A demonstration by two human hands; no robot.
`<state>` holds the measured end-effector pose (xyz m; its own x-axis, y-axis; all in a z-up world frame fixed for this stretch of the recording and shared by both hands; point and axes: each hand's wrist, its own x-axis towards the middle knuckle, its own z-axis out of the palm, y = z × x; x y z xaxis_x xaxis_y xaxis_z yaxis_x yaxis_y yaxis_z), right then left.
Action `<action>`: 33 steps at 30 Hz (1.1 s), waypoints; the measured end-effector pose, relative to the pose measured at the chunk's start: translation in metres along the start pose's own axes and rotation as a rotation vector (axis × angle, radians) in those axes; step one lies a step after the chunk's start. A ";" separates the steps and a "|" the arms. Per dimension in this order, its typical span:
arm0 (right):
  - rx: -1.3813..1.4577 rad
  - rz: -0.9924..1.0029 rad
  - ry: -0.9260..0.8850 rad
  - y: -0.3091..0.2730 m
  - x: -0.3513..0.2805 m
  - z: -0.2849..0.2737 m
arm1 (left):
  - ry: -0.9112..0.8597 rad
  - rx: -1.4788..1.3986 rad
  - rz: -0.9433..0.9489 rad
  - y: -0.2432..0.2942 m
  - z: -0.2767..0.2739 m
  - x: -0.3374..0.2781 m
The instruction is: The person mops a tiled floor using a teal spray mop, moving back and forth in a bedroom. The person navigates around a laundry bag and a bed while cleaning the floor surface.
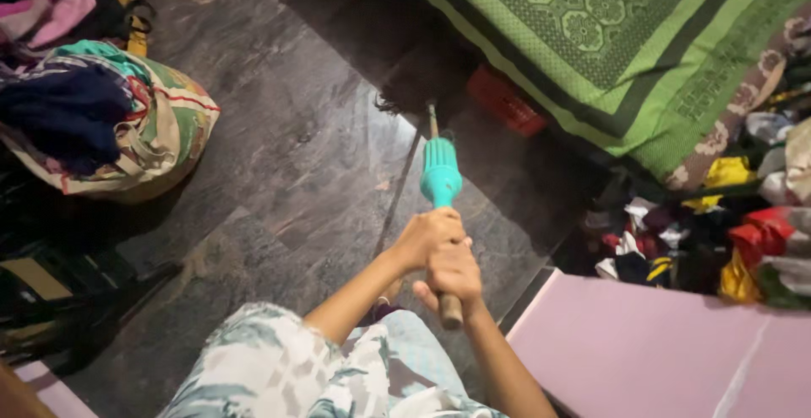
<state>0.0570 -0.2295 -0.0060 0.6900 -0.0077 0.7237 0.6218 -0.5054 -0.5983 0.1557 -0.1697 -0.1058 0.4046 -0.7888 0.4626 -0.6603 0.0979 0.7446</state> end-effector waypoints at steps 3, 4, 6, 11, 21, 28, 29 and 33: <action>-0.081 -0.019 -0.096 0.048 -0.002 -0.007 | 0.092 -0.002 -0.083 -0.037 0.015 0.016; -0.073 -0.042 -0.106 0.062 0.000 -0.004 | 0.112 -0.002 -0.108 -0.047 0.017 0.019; -0.055 -0.020 -0.113 0.080 -0.001 -0.001 | 0.133 -0.008 -0.141 -0.063 0.017 0.024; -0.090 0.210 0.002 0.074 -0.021 0.004 | 0.090 0.004 -0.203 -0.067 0.029 0.018; 0.078 0.072 0.196 -0.132 -0.054 0.052 | 0.052 0.078 -0.187 0.099 -0.001 -0.112; 0.411 -0.072 0.058 -0.280 -0.052 0.046 | 0.026 0.019 -0.175 0.258 -0.050 -0.197; 0.450 -0.080 0.058 -0.288 -0.052 0.046 | 0.016 0.030 -0.158 0.268 -0.054 -0.201; 0.567 -0.186 0.058 -0.297 -0.059 0.057 | -0.012 0.049 -0.161 0.289 -0.059 -0.215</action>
<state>-0.1467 -0.0299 0.1094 0.5395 -0.0184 0.8418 0.8417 0.0359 -0.5387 -0.0847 0.0637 0.0378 0.4998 -0.7994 0.3333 -0.6176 -0.0593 0.7842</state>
